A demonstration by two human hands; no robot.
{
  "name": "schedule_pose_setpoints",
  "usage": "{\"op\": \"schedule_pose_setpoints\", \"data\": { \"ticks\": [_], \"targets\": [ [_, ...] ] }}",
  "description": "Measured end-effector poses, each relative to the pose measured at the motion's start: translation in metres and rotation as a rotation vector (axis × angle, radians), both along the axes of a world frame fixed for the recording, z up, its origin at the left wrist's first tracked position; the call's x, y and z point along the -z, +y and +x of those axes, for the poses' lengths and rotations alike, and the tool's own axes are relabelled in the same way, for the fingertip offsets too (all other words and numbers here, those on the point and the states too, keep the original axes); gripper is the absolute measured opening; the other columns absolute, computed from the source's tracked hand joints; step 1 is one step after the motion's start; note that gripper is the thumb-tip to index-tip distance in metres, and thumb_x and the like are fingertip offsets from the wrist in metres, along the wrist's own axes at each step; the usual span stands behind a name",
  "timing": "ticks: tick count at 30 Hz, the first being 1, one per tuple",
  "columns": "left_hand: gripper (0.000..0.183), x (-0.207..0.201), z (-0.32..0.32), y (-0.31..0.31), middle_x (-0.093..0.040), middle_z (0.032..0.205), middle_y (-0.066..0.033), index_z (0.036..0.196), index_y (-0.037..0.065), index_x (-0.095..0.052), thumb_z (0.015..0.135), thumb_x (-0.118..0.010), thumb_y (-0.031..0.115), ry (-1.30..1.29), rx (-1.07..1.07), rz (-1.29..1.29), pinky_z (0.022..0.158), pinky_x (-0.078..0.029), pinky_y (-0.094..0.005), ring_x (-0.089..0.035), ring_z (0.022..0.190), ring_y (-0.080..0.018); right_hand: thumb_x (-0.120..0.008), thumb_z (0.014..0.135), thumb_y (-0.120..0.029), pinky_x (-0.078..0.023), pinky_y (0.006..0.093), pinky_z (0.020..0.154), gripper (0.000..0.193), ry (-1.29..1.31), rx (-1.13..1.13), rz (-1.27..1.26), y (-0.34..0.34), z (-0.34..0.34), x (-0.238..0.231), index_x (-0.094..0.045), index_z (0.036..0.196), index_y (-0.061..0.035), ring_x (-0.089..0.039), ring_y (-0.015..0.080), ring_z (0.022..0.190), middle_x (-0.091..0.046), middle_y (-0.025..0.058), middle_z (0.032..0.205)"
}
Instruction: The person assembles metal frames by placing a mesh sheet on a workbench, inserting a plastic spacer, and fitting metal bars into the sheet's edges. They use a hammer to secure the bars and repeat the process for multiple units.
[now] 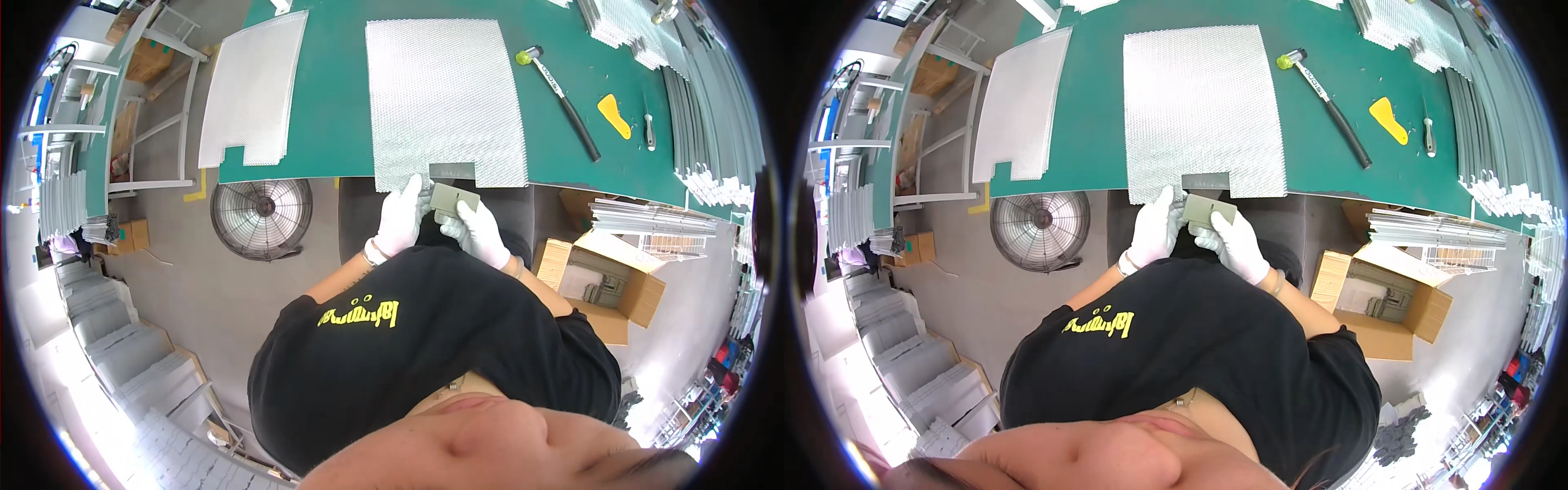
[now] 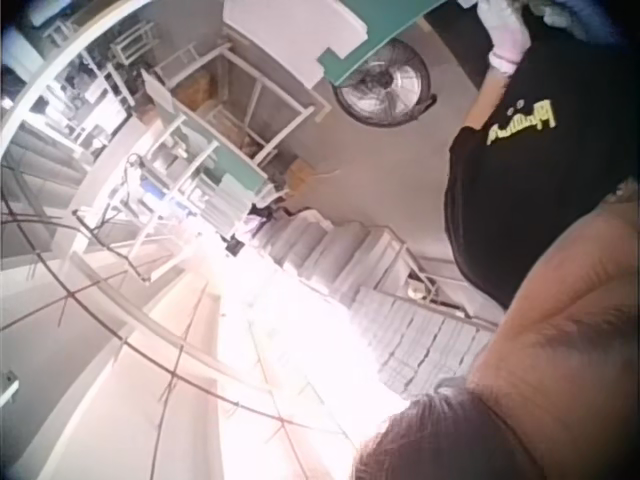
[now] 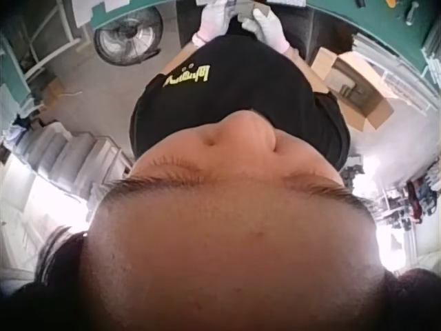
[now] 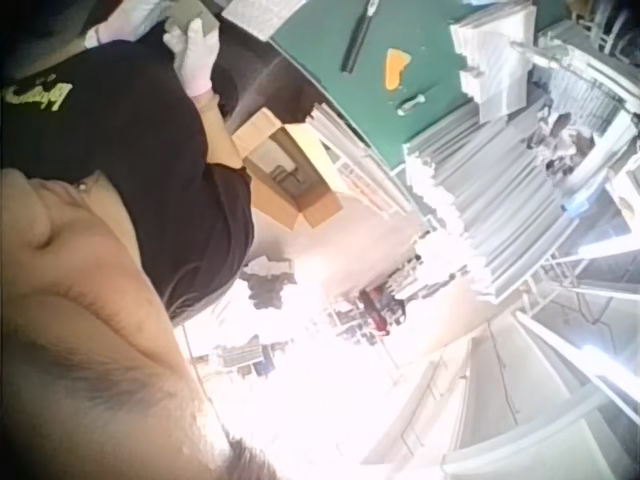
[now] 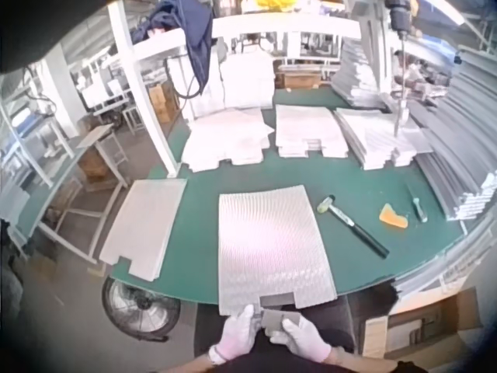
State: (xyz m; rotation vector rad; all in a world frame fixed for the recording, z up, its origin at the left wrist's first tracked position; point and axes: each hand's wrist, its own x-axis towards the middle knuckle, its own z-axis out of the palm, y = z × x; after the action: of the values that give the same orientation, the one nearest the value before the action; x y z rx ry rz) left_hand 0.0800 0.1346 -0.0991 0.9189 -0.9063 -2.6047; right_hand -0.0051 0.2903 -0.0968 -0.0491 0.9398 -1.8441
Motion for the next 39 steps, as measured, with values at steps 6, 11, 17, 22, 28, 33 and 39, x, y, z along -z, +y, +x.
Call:
{"op": "schedule_pose_setpoints", "data": {
  "ticks": [6,11,17,22,28,33,39],
  "targets": [
    [0.034,0.001,0.001,0.0,-0.071,0.111,-0.0153,0.113,-0.007,-0.065,0.104,-0.059,0.025,0.054,-0.001,-0.121,0.092,-0.053,-0.0355,-0.069,0.103,-0.0221,-0.06,0.103,-0.031,-0.058,0.0286,0.074,0.046,0.127,-0.018,0.106,-0.005,-0.011,0.002,-0.051,0.134,0.0021,-0.067,0.0162,0.09,-0.066,0.0109,0.113],
    [0.032,0.0,-0.001,0.0,-0.072,0.106,-0.0133,0.111,-0.007,-0.067,0.103,-0.06,0.024,0.023,-0.035,-0.057,0.091,-0.053,-0.0336,-0.069,0.098,-0.019,-0.059,0.103,-0.029,-0.058,0.0272,0.071,0.044,0.029,-0.074,0.0,-0.006,-0.019,0.001,-0.053,0.133,0.0027,-0.066,0.0144,0.085,-0.067,0.011,0.111],
    [0.032,-0.001,0.001,0.0,-0.072,0.101,-0.0109,0.109,-0.006,-0.069,0.101,-0.063,0.025,-0.028,-0.008,-0.11,0.088,-0.053,-0.031,-0.068,0.096,-0.0161,-0.06,0.102,-0.029,-0.057,0.0266,0.07,0.038,0.17,-0.101,0.112,-0.011,-0.025,-0.015,-0.061,0.123,0.003,-0.066,0.0132,0.08,-0.069,0.0094,0.102],
    [0.033,-0.005,0.002,-0.006,-0.07,0.099,-0.0104,0.103,-0.005,-0.068,0.1,-0.065,0.027,-0.096,0.21,-0.322,0.082,-0.052,-0.0341,-0.066,0.085,-0.0172,-0.059,0.102,-0.03,-0.054,0.0263,0.067,0.036,0.357,-0.085,0.286,-0.013,-0.022,-0.016,-0.064,0.115,0.0038,-0.063,0.0113,0.074,-0.069,0.0076,0.093],
    [0.04,0.001,0.001,-0.008,-0.067,0.094,-0.006,0.111,-0.003,-0.064,0.101,-0.063,0.036,-0.117,0.403,-0.31,0.068,-0.048,-0.0244,-0.057,0.075,-0.0077,-0.057,0.105,-0.029,-0.052,0.0299,0.083,0.032,0.316,0.228,0.359,-0.002,-0.018,0.004,-0.062,0.115,0.0012,-0.064,0.0148,0.095,-0.067,0.0084,0.105],
    [0.04,0.009,0.004,-0.006,-0.067,0.098,-0.0069,0.116,-0.004,-0.063,0.103,-0.061,0.033,-0.034,0.333,-0.255,0.07,-0.05,-0.0256,-0.059,0.077,-0.0087,-0.06,0.102,-0.026,-0.055,0.0349,0.087,0.03,0.158,0.274,0.208,0.001,-0.02,-0.006,-0.065,0.109,0.0032,-0.068,0.0179,0.096,-0.07,0.0108,0.106],
    [0.039,0.006,0.004,-0.007,-0.068,0.099,-0.0076,0.122,-0.005,-0.06,0.104,-0.059,0.029,-0.012,0.337,-0.248,0.072,-0.051,-0.0266,-0.06,0.079,-0.0102,-0.062,0.101,-0.025,-0.056,0.0353,0.085,0.029,0.096,0.314,0.206,-0.001,-0.019,-0.008,-0.064,0.11,0.0024,-0.069,0.0191,0.096,-0.07,0.0107,0.105]
  ]
}}
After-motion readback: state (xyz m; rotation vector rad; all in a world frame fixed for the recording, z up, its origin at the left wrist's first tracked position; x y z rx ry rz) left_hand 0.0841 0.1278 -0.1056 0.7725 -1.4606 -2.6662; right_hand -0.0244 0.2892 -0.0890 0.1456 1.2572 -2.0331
